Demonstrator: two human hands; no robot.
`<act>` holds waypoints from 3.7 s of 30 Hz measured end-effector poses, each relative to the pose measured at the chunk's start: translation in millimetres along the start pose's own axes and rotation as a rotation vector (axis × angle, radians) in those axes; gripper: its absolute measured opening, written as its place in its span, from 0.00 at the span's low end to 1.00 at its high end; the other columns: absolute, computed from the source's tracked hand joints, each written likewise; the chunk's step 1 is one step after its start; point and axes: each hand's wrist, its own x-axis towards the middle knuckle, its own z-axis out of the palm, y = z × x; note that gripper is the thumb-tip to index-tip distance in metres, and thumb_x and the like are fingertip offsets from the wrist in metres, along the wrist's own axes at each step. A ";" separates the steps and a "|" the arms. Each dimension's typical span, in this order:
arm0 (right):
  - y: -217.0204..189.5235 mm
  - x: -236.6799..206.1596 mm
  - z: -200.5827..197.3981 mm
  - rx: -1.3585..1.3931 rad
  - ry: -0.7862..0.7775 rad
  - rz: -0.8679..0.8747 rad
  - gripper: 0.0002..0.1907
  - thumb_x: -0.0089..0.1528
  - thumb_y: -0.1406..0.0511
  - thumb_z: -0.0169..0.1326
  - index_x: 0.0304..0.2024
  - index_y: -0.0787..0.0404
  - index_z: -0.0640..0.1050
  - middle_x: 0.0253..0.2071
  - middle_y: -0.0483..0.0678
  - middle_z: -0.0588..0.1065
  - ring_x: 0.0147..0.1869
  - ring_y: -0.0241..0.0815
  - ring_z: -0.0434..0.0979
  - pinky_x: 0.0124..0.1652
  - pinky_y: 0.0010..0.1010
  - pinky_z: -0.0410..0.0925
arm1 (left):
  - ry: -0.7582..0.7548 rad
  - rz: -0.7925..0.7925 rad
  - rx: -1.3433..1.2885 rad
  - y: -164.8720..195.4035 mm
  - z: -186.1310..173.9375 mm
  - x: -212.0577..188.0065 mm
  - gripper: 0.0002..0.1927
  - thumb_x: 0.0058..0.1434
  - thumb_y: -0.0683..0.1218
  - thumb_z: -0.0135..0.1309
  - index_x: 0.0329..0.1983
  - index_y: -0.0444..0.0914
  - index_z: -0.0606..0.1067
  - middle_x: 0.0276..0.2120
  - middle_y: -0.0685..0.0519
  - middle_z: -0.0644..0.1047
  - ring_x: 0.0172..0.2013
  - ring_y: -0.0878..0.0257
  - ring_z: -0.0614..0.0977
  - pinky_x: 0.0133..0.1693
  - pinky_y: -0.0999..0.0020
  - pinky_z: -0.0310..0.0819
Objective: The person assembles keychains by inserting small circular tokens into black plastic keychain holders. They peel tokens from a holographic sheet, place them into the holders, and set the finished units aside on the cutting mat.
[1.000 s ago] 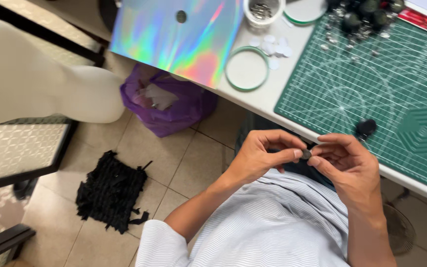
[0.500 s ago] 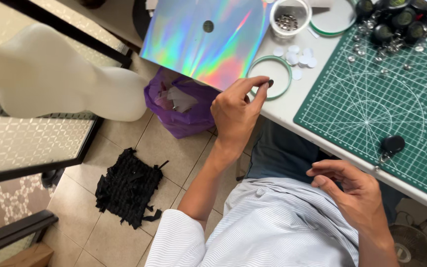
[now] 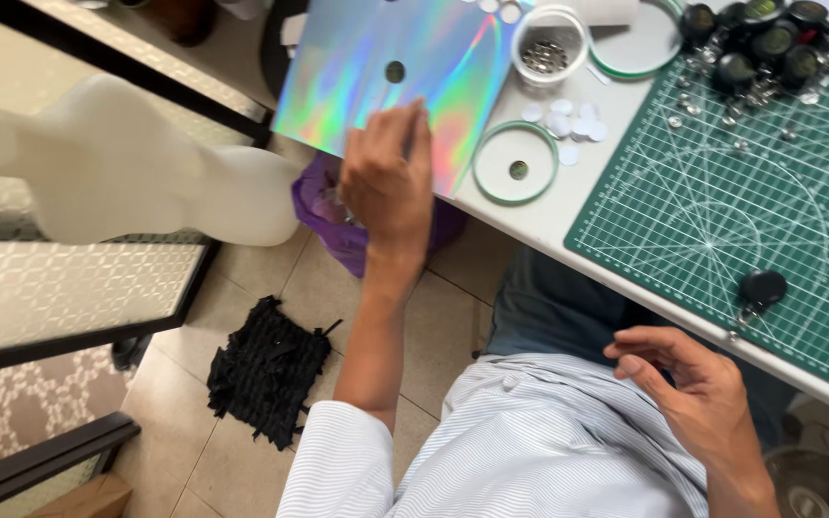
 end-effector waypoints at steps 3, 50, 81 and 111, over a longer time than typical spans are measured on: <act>2.9 0.5 -0.8 -0.018 -0.011 0.018 0.15 0.58 0.71 0.59 0.48 0.67 0.81 0.40 0.53 0.83 0.40 0.39 0.84 0.42 0.28 0.78 | 0.076 0.011 0.017 -16.1 -1.9 18.5 0.11 0.66 0.47 0.61 0.51 0.43 0.81 0.37 0.57 0.78 0.38 0.59 0.79 0.38 0.63 0.77; 12.3 -1.8 2.8 0.034 -0.080 -0.062 0.15 0.59 0.70 0.60 0.48 0.68 0.81 0.39 0.53 0.84 0.39 0.38 0.84 0.40 0.27 0.78 | 0.066 -0.895 -1.170 -51.3 25.7 -34.9 0.18 0.66 0.54 0.60 0.48 0.35 0.76 0.31 0.58 0.74 0.26 0.72 0.69 0.24 0.78 0.60; -109.0 81.6 20.4 0.652 -0.303 -0.208 0.15 0.65 0.69 0.60 0.53 0.60 0.75 0.52 0.47 0.76 0.54 0.38 0.80 0.55 0.34 0.75 | -0.455 0.177 -0.759 -71.9 -55.4 -170.3 0.33 0.57 0.39 0.60 0.65 0.23 0.66 0.59 0.35 0.72 0.58 0.46 0.73 0.57 0.57 0.66; -96.5 52.9 28.7 0.503 -0.151 -0.205 0.33 0.63 0.73 0.59 0.69 0.68 0.64 0.58 0.52 0.76 0.60 0.39 0.78 0.60 0.34 0.74 | -0.564 -0.801 -2.336 -33.8 -44.6 -142.2 0.31 0.64 0.55 0.51 0.64 0.30 0.71 0.54 0.43 0.79 0.52 0.54 0.81 0.54 0.59 0.78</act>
